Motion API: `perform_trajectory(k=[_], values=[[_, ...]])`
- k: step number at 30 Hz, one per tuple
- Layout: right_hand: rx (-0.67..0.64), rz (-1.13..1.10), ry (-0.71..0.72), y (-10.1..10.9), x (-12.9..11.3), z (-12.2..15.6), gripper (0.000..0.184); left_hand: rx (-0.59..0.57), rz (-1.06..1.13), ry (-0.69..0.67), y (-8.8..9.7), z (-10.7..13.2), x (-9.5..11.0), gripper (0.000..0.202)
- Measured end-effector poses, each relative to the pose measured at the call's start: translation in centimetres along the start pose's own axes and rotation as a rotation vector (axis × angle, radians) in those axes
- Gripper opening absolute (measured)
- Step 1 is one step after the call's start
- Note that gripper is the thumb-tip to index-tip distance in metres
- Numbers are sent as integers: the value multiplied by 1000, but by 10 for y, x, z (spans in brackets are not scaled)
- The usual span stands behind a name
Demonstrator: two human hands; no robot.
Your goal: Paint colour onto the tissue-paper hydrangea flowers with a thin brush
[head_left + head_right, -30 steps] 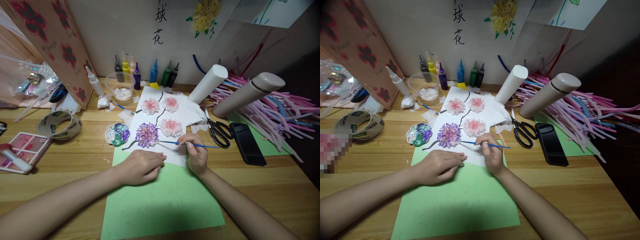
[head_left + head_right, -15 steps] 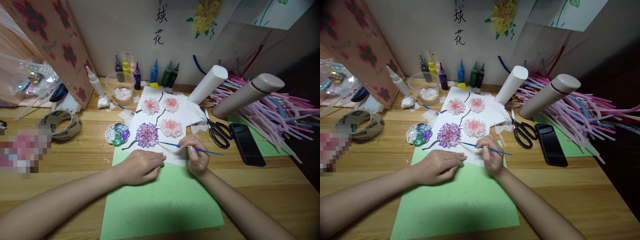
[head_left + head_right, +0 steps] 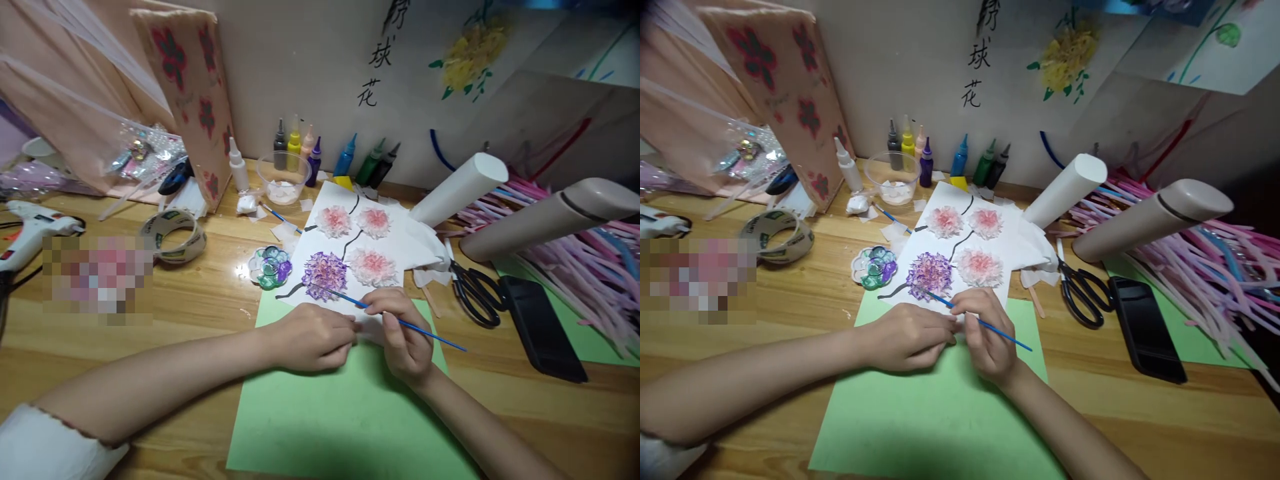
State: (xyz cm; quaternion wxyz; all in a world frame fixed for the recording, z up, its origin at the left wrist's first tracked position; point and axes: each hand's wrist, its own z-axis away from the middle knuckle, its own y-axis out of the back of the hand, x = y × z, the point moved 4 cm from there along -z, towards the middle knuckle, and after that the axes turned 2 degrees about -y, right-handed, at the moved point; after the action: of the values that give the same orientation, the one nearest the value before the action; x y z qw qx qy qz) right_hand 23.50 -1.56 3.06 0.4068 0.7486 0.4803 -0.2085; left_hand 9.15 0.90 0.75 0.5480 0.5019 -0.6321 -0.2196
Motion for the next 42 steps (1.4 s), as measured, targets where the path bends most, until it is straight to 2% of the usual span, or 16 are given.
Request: perform_trajectory(k=[4, 7, 11, 16, 22, 32, 35, 38, 42], values=[[-86, 34, 3, -33, -20, -31, 20, -59, -75, -4, -6, 1, -2, 22], [-189, 63, 26, -56, -29, -49, 18, -49, -149, -52, -8, 2, -3, 32], [-249, 104, 13, -69, -30, -57, 18, -84, -196, -72, -10, 3, -5, 33], [-250, 123, -5, -69, -27, -56, 18, -47, -230, -94, -9, 0, -5, 34], [-184, 120, 21, -65, -28, -55, 18, -103, -176, -59, -11, 2, -6, 33], [-181, 103, -8, -65, -25, -54, 18, -39, -175, -72, -9, 3, -5, 34], [-184, 84, -57, -66, -25, -55, 19, -36, -147, -58, -9, 4, -5, 29], [-102, 41, -73, -58, -24, -54, 20, -29, -93, -29, -7, 3, -5, 19], [63, -23, -44, -33, -14, -40, 20, 5, -5, 3, -1, 2, -3, 16]])
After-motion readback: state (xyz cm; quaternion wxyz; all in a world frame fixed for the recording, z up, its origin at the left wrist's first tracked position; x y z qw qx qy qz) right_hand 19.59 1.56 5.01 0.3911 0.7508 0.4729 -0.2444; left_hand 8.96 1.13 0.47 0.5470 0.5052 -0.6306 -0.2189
